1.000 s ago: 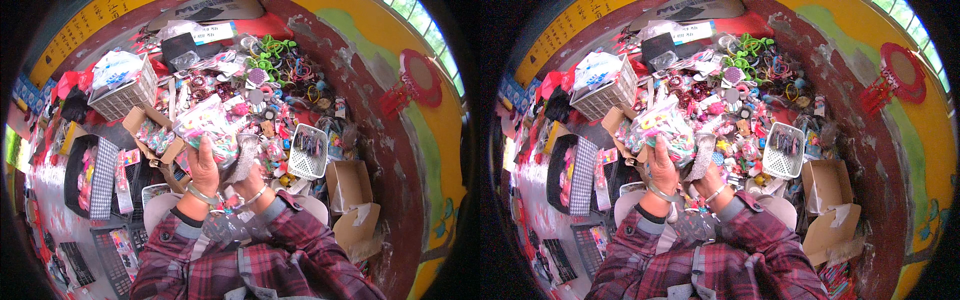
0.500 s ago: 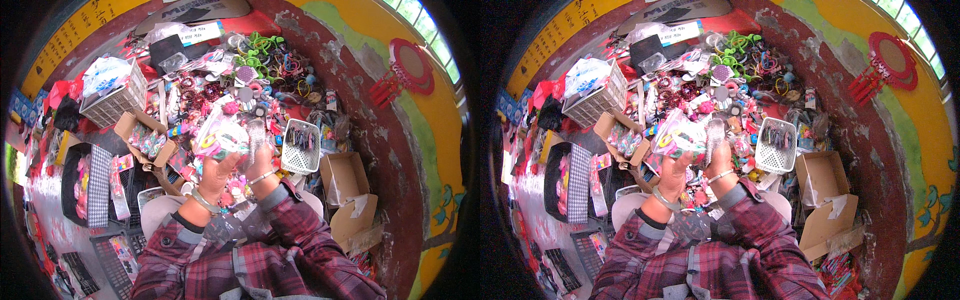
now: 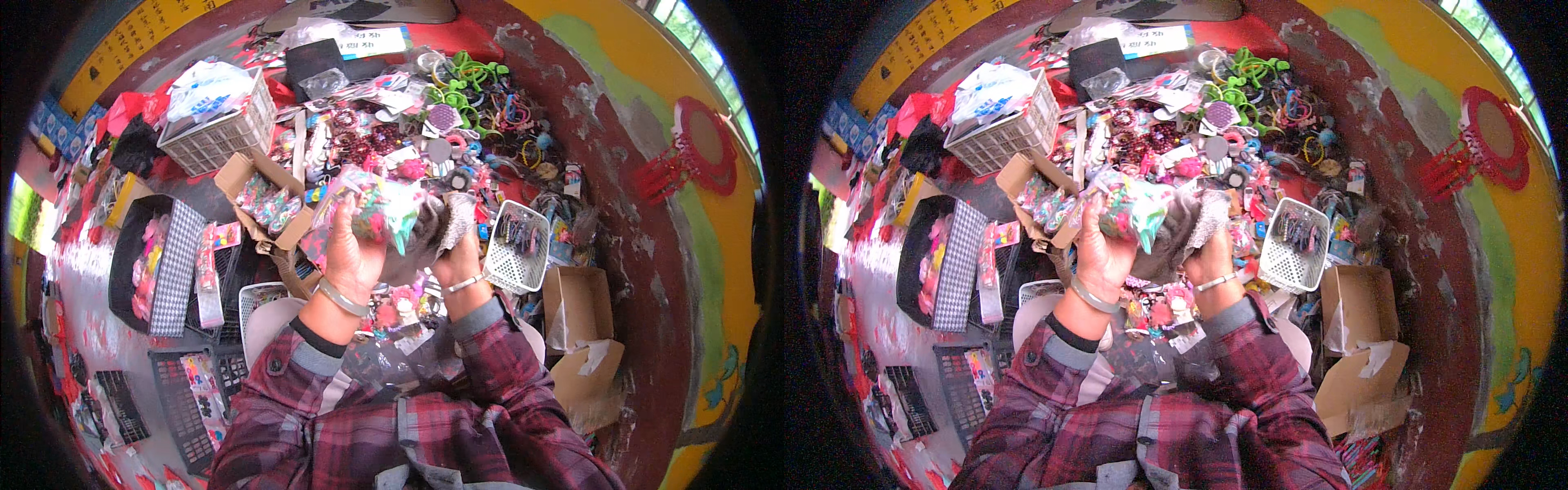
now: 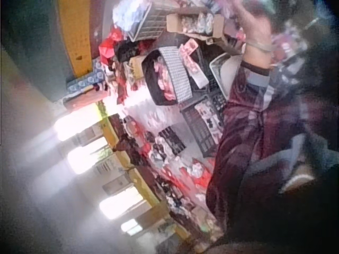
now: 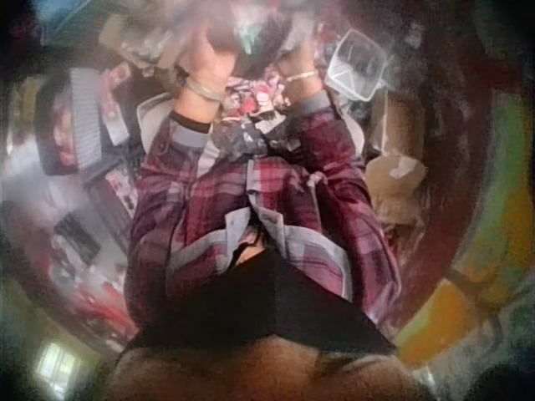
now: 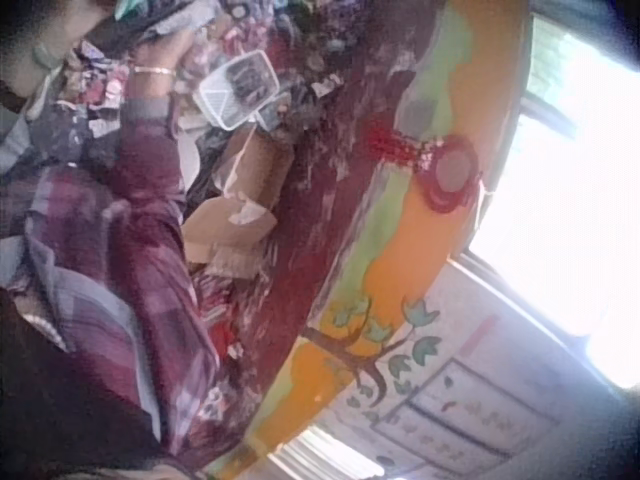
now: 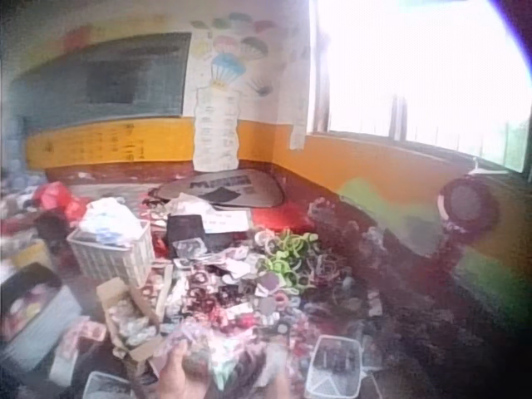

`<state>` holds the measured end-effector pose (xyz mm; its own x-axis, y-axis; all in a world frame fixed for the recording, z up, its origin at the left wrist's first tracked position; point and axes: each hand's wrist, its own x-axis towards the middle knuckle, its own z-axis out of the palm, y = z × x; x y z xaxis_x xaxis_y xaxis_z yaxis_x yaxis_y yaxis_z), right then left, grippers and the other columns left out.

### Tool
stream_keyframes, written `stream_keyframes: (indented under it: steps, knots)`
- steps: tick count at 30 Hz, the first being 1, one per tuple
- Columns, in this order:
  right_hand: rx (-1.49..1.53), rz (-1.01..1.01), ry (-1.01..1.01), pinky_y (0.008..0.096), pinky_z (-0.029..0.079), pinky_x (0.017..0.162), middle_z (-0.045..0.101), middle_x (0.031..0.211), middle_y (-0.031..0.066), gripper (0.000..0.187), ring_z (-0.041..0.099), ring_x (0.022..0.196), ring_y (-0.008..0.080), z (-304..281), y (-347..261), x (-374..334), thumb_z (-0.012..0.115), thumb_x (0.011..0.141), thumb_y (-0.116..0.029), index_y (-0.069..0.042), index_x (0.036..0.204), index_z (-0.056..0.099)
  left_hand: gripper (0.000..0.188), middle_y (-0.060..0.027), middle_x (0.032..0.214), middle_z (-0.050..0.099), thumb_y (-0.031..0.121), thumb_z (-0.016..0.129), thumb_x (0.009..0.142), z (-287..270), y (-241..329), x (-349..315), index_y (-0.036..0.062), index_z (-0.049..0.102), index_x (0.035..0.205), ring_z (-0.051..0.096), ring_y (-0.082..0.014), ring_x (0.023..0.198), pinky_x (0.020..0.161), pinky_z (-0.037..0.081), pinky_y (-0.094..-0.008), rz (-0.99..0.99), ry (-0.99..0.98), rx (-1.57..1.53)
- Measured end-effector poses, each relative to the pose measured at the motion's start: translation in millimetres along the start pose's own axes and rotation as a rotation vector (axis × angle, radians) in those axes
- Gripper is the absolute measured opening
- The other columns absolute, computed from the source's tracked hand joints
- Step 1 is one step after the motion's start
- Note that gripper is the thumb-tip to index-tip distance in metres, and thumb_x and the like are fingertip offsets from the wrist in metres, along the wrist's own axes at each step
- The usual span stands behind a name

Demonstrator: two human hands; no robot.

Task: The person uses a cloth to wipe down small plastic bags filled with colorful items, handling them one at a time and placing some into a cardboard box.

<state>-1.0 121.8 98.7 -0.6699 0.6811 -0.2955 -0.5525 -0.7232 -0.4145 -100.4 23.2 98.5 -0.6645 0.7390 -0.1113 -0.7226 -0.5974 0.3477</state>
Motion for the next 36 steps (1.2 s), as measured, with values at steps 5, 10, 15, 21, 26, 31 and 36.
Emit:
stream_keyframes:
  steps: [5, 10, 15, 21, 26, 31, 36]
  knots:
    - [-0.11, -0.016, -0.12, 0.0318, 0.048, 0.079, 0.059, 0.1, 0.0021, 0.037, 0.056, 0.09, 0.0153, 2.9, 29.3, -11.9, 0.054, 0.088, -0.039, -0.009, 0.109, 0.052, 0.036, -0.0052, 0.112, 0.055, 0.024, 0.06, 0.084, 2.8, -11.6, -11.9, 0.006, 0.052, 0.115, 0.052, -0.0195, 0.105, 0.094, 0.04, -0.0366, -0.009, -0.059, 0.125]
    - [-0.079, 0.023, -0.131, 0.0341, 0.048, 0.082, 0.061, 0.104, 0.0063, 0.037, 0.06, 0.093, 0.0196, -15.1, 22.4, -4.4, 0.06, 0.085, -0.031, -0.007, 0.112, 0.053, 0.036, -0.0053, 0.111, 0.055, 0.013, 0.062, 0.083, 7.0, -31.7, -22.6, 0.0034, 0.051, 0.115, 0.053, -0.0175, 0.103, 0.094, 0.039, -0.0333, 0.036, -0.087, 0.448]
    - [0.014, 0.0, -0.169, 0.0368, 0.048, 0.084, 0.061, 0.107, 0.0099, 0.041, 0.059, 0.095, 0.0229, -13.2, 3.7, 3.1, 0.062, 0.083, -0.034, -0.005, 0.111, 0.054, 0.035, -0.0053, 0.109, 0.056, 0.013, 0.062, 0.083, 8.9, -29.2, -23.5, 0.0002, 0.052, 0.115, 0.053, -0.015, 0.101, 0.092, 0.039, -0.0301, 0.256, -0.363, 0.849]
    - [-0.098, -0.18, -0.071, 0.034, 0.05, 0.076, 0.063, 0.097, 0.0078, 0.035, 0.061, 0.086, 0.021, -15.9, 0.4, -0.6, 0.054, 0.087, -0.033, -0.003, 0.105, 0.056, 0.042, -0.0043, 0.11, 0.057, 0.016, 0.068, 0.08, 15.6, -29.0, -36.2, -0.0004, 0.053, 0.115, 0.053, -0.0156, 0.102, 0.091, 0.039, -0.0289, -0.202, -0.266, 0.654]
    - [-0.226, -0.078, 0.113, 0.0318, 0.049, 0.072, 0.063, 0.096, 0.0078, 0.035, 0.061, 0.083, 0.0206, 1.8, 9.3, -19.4, 0.051, 0.087, -0.032, -0.001, 0.102, 0.058, 0.039, -0.0032, 0.104, 0.058, 0.018, 0.067, 0.081, 16.3, -32.2, -34.5, 0.0014, 0.053, 0.113, 0.054, -0.014, 0.095, 0.086, 0.042, -0.0287, -0.04, -0.192, 0.589]
    - [-0.459, -0.25, -0.018, 0.0317, 0.048, 0.068, 0.063, 0.093, 0.008, 0.036, 0.06, 0.08, 0.0169, -26.5, 22.7, -2.6, 0.046, 0.09, -0.031, 0.001, 0.103, 0.057, 0.035, -0.0036, 0.105, 0.056, 0.017, 0.064, 0.082, 6.6, -36.1, -25.4, 0.0032, 0.052, 0.112, 0.053, -0.0116, 0.095, 0.086, 0.042, -0.0289, 0.165, -0.143, 0.547]
    - [-0.74, -0.243, 0.043, 0.0314, 0.048, 0.066, 0.062, 0.089, 0.0081, 0.036, 0.06, 0.077, 0.0165, -27.3, 23.1, -3.2, 0.044, 0.091, -0.03, 0.002, 0.102, 0.057, 0.033, -0.0052, 0.105, 0.057, 0.018, 0.061, 0.082, 10.5, -24.2, -28.8, 0.0027, 0.053, 0.11, 0.055, -0.0157, 0.095, 0.084, 0.045, -0.0335, -0.067, -0.06, 0.269]
